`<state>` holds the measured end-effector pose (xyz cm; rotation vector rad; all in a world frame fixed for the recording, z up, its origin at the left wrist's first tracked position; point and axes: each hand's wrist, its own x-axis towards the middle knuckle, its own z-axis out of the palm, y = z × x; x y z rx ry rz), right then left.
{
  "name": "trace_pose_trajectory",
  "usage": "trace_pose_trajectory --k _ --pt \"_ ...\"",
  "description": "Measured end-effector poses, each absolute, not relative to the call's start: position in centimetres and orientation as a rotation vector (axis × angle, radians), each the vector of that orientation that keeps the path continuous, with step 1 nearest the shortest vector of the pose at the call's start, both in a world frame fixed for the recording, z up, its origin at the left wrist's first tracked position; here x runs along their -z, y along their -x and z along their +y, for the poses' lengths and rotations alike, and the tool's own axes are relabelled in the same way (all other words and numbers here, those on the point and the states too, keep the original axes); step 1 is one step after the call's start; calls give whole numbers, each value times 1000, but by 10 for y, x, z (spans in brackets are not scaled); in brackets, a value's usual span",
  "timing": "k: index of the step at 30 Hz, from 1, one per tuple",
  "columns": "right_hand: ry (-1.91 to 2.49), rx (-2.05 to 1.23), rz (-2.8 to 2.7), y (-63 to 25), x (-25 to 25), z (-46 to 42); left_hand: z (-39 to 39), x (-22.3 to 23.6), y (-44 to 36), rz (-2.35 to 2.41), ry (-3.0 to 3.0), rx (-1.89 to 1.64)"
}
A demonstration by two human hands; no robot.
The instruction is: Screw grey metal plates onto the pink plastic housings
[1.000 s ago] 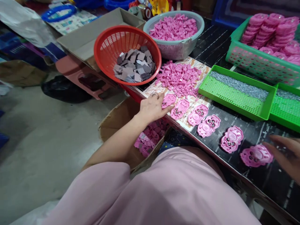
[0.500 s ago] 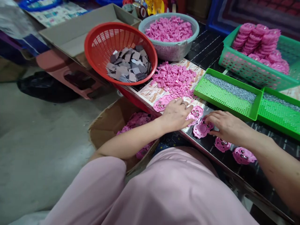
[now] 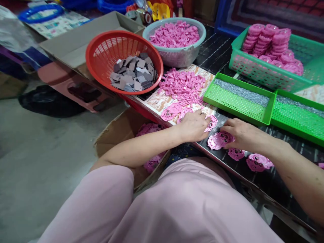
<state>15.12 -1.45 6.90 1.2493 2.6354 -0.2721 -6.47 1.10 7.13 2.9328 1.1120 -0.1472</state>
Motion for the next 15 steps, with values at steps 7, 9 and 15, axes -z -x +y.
trace_pose_trajectory --k 7,9,15 --pt "-1377 195 2495 -180 -73 -34 17 -83 50 885 -3000 308" --pt "-1427 182 2443 -189 -73 -37 20 -86 46 784 -3015 368" --pt "-1596 -14 2287 -206 -71 -47 30 -81 46 445 -3023 411"
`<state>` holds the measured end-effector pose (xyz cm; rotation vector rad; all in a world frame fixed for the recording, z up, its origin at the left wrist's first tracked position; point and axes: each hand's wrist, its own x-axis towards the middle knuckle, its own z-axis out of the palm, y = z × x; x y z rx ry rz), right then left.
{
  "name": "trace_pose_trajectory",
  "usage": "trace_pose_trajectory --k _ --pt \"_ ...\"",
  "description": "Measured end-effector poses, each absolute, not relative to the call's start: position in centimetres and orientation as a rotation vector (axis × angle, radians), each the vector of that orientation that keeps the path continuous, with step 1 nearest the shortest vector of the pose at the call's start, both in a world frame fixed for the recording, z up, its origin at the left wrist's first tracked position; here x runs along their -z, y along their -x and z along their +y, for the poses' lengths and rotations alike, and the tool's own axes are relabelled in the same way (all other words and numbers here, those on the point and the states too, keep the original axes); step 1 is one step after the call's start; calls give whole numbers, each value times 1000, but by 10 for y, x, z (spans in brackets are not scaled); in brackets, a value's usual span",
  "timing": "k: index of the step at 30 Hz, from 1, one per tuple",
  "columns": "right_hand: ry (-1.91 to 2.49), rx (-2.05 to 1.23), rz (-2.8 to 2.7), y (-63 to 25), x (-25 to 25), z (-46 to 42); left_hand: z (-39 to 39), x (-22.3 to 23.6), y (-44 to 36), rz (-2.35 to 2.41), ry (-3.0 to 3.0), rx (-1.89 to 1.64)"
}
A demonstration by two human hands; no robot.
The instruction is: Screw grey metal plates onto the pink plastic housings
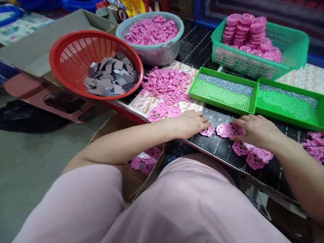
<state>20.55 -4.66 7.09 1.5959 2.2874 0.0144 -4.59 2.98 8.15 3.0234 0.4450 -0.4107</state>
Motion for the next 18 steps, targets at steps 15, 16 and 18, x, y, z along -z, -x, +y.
trace_pose_trajectory --k 15,16,18 --pt "-1715 -383 2482 -182 -70 -68 45 -54 120 592 -2987 -140" --pt "-1717 -393 2561 -181 -70 -66 49 -51 135 663 -2986 -172" --pt "-1597 -349 2781 -176 -66 -60 56 -42 162 794 -2982 -188"
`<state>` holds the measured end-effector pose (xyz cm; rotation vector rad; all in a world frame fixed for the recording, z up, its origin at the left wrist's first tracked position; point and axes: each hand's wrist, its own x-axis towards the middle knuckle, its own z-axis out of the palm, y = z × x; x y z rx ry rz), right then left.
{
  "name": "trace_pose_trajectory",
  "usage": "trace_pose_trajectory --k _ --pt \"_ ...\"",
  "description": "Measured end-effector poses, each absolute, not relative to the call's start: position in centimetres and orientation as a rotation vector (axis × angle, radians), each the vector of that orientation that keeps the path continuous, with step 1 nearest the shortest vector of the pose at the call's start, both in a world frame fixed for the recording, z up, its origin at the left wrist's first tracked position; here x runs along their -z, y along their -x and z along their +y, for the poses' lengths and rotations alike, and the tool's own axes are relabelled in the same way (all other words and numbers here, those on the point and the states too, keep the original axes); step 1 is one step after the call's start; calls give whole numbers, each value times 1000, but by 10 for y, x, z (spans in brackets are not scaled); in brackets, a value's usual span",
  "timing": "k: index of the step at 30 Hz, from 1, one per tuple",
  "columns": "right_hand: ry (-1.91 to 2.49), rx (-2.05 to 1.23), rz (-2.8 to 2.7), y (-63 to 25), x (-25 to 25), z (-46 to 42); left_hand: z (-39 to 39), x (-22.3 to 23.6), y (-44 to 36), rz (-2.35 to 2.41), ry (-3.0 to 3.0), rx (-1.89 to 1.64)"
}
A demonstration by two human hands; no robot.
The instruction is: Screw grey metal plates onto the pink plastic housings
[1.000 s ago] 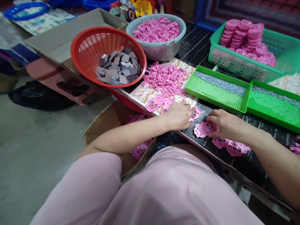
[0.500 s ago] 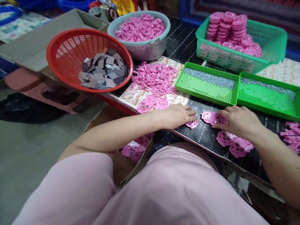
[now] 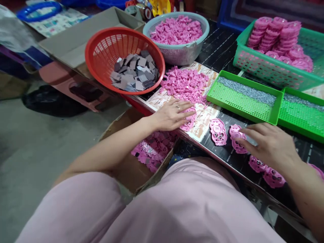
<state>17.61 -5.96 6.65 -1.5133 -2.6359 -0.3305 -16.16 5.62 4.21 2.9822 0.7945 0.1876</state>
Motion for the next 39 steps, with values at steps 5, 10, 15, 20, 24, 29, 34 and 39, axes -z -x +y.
trace_pose_trajectory --k 5,10,15,20,24,29,34,39 --pt "1143 161 -2841 -158 -41 -44 48 -20 186 800 -3012 -45" --pt "1213 88 -2879 -151 -21 -50 25 -9 171 691 -3086 -132" --pt "1372 55 -2801 -150 -18 -68 12 -12 148 539 -3093 -196" --pt "1531 30 -2689 -151 -18 -78 9 -12 122 404 -3077 -289" --pt "1662 -11 -2624 -150 -19 -80 17 -11 108 335 -3073 -343" --pt "1780 90 -2460 -158 -34 -87 30 -18 99 228 -3072 -266" --pt "1846 135 -2184 -211 -58 -137 26 -28 93 311 -3076 -254" --pt "2152 164 -1708 -272 -37 -204 22 -30 71 425 -3048 -165"
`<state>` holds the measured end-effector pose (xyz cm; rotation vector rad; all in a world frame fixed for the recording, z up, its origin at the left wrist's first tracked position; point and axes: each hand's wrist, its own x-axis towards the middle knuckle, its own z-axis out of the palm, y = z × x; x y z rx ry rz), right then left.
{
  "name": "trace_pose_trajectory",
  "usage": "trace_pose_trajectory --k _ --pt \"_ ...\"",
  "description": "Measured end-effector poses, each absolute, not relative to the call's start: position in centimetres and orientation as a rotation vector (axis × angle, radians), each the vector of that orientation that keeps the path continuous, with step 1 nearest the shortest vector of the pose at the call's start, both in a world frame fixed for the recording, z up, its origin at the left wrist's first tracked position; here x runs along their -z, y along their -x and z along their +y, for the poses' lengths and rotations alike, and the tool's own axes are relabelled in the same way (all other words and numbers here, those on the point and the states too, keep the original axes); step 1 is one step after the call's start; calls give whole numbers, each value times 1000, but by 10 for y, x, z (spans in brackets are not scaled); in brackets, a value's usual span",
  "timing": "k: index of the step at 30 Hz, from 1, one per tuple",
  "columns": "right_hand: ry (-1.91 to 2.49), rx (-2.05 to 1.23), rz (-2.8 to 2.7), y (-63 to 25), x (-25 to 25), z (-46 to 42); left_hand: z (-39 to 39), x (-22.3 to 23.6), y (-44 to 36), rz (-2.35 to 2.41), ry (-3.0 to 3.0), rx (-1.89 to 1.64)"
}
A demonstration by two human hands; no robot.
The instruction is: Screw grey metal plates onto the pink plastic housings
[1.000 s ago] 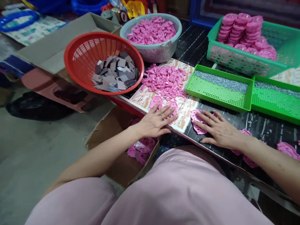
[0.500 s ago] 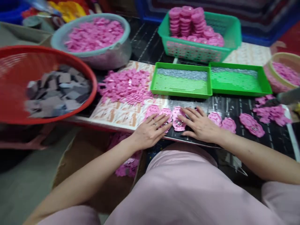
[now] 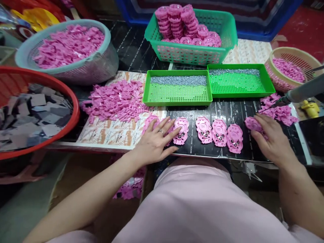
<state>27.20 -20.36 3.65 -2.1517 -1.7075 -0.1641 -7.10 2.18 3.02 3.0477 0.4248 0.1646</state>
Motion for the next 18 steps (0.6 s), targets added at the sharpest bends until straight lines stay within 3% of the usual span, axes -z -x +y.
trace_pose_trajectory --k 5,18 --pt "2329 -7 -1702 -255 -8 -234 19 -25 54 402 -3066 2" --pt "2503 225 -1734 -215 -9 -193 9 -24 33 442 -3115 -76"
